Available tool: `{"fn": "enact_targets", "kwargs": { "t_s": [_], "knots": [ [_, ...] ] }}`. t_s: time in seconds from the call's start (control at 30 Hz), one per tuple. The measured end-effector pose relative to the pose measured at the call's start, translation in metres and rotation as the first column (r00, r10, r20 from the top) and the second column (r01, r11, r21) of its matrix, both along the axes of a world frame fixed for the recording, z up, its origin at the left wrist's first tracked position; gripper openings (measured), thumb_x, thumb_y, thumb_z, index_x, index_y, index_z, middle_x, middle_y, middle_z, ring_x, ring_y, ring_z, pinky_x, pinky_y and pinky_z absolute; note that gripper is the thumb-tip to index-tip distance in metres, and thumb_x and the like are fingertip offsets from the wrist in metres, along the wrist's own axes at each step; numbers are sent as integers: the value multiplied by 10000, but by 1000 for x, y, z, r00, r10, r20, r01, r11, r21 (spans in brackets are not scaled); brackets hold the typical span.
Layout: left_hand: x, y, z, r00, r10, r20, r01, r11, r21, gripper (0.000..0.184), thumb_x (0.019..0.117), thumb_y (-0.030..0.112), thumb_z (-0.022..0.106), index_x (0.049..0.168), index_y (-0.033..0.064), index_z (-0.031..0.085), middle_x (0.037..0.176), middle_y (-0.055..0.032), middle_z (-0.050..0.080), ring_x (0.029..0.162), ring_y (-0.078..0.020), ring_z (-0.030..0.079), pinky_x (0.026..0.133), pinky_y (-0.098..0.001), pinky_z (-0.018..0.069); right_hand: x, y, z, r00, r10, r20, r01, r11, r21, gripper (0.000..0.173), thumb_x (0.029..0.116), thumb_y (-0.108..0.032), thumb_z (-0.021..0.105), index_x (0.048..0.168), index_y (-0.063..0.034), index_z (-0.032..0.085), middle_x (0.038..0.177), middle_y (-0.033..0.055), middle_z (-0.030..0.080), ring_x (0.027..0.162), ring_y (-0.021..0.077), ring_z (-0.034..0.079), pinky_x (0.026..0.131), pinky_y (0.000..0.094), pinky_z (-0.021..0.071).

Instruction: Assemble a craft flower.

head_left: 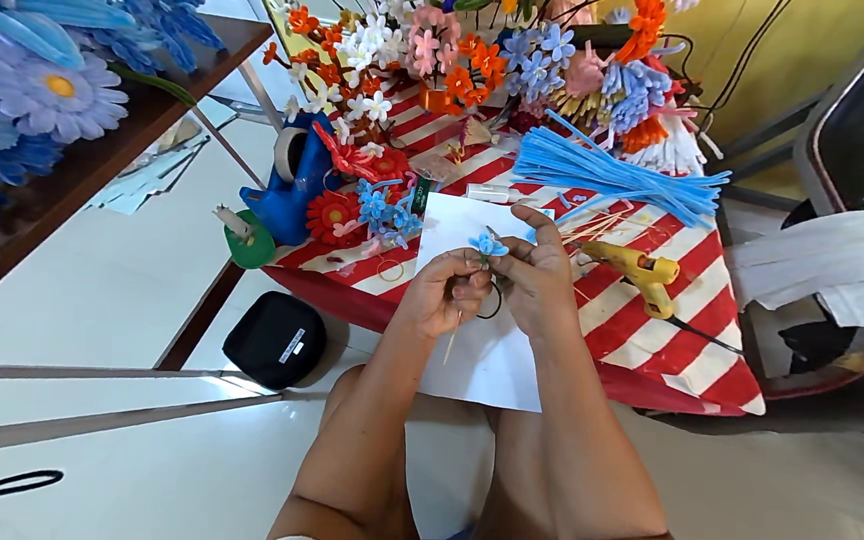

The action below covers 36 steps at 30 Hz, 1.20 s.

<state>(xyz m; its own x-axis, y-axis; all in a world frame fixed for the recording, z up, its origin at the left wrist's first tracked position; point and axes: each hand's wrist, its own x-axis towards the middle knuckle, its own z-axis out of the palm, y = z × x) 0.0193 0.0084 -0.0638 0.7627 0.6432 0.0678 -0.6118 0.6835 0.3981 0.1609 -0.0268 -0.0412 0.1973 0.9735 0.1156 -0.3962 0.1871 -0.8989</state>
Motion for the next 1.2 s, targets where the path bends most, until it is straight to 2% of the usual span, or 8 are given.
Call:
{"fn": "enact_targets", "kwargs": {
  "t_s": [0.13,0.27,0.57,0.73,0.9,0.97,1.1,1.2],
  "knots": [
    [2,0,-2,966,-189,177,213,969,-125,56,895,27,608,898,57,655,728,-1,625,518,-11,577,469,-112,476,7,0,1,989,140,-42,-140,990,-12,674,856,149,542,1460,-123,417,842,65,719,739,137,720,745,305,620],
    [4,0,-4,936,-255,240,303,934,-190,34,872,20,634,893,44,646,734,-15,632,525,-31,598,474,-123,495,13,1,-3,978,206,-41,-205,979,13,702,849,134,550,1475,-149,406,864,52,727,761,131,725,777,305,619],
    [8,-2,-3,928,-265,262,335,900,-279,48,887,3,600,880,35,634,728,-28,627,514,-41,595,465,-129,498,18,2,-6,970,234,-60,-230,971,70,581,842,122,560,1331,-173,457,847,35,734,742,117,722,749,280,613],
    [7,-1,-4,958,-231,168,268,931,-247,68,889,-8,593,891,37,644,751,-39,649,524,-44,610,471,-132,510,19,4,-8,979,204,-26,-202,977,59,533,854,125,534,1292,-167,454,872,32,732,752,115,718,738,276,607],
    [5,-3,0,992,-122,31,125,973,-194,208,1000,8,418,915,58,602,766,-34,639,528,-33,596,483,-122,504,18,5,-9,986,166,-10,-166,986,34,537,845,139,514,1291,-154,453,875,27,726,757,111,712,745,278,602],
    [6,-6,8,992,-4,-126,-10,993,-117,289,1033,12,366,887,52,612,732,-22,626,517,-18,574,478,-115,486,17,5,-9,990,140,-21,-140,990,21,511,862,134,516,1279,-156,462,873,22,719,752,105,706,742,270,600],
    [12,-15,19,870,282,-403,-268,959,93,254,1043,-14,412,895,28,614,726,-27,628,537,-20,552,492,-129,458,13,6,-7,997,78,-27,-79,997,-18,500,879,155,493,1280,-140,445,875,25,710,745,104,702,726,267,595],
    [18,-21,19,760,461,-459,-369,887,279,234,1033,-15,460,878,25,631,726,-30,645,566,-24,557,515,-143,449,13,7,-8,998,57,-21,-58,998,-12,501,877,164,482,1270,-144,440,884,11,712,735,87,696,709,249,588]
  ]
}}
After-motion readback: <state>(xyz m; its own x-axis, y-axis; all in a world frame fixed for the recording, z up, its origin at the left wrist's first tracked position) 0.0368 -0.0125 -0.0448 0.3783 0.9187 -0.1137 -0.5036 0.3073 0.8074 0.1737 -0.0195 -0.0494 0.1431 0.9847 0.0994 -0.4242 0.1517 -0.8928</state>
